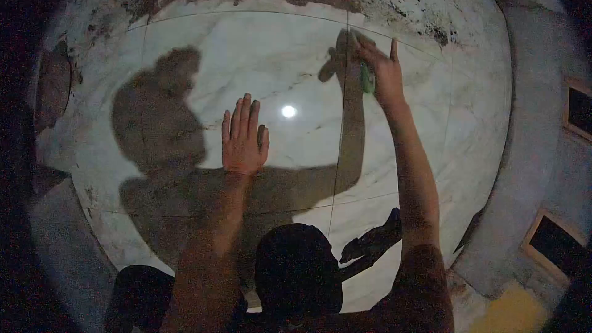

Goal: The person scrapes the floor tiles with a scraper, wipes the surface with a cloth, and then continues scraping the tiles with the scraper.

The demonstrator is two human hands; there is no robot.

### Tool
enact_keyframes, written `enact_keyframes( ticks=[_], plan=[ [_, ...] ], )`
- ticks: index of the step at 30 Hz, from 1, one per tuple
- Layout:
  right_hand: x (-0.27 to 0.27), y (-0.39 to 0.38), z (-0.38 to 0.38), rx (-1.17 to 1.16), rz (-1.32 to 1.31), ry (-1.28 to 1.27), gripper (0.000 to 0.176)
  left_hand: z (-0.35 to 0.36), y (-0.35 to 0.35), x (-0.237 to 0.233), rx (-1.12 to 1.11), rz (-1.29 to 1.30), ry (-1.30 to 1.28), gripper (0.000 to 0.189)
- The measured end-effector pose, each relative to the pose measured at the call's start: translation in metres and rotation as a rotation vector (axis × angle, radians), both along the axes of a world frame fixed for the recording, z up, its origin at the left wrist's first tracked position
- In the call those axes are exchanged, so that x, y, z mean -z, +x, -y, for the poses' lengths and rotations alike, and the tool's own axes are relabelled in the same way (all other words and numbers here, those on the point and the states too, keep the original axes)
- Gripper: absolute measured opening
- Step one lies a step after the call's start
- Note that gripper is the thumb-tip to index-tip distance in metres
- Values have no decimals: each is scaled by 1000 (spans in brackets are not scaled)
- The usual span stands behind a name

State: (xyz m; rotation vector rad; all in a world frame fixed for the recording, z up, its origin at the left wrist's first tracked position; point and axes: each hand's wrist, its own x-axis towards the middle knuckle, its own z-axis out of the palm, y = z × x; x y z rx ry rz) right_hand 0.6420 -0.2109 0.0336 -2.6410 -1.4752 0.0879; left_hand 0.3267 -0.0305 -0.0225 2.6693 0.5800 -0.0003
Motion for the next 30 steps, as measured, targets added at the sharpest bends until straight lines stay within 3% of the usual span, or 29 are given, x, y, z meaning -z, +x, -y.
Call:
enact_keyframes(
  ticks=[4, 9, 11, 14, 17, 22, 30],
  plan=[
    [9, -56, 8, -73, 150, -180, 37, 0, -4, -2, 28, 0, -12, 59],
    [-4, 4, -28, -14, 197, -162, 32, 1, 1, 0, 7, 27, 19, 58],
    [-4, -20, -17, -7, 135, -99, 30, -1, 0, 0, 10, 25, 8, 58],
    [4, -38, 0, -71, 250, -216, 26, 2, -2, 0, 15, 28, 3, 58],
    [13, -6, -13, -99, 337, -254, 37, 3, 1, -1, 8, 13, 37, 59],
    [18, -17, -4, -105, 262, -191, 26, 2, 0, 2, 7, 13, -6, 59],
    [8, -6, -15, -100, 248, -235, 28, 1, 0, 3, 8, 48, 10, 59]
  ],
)
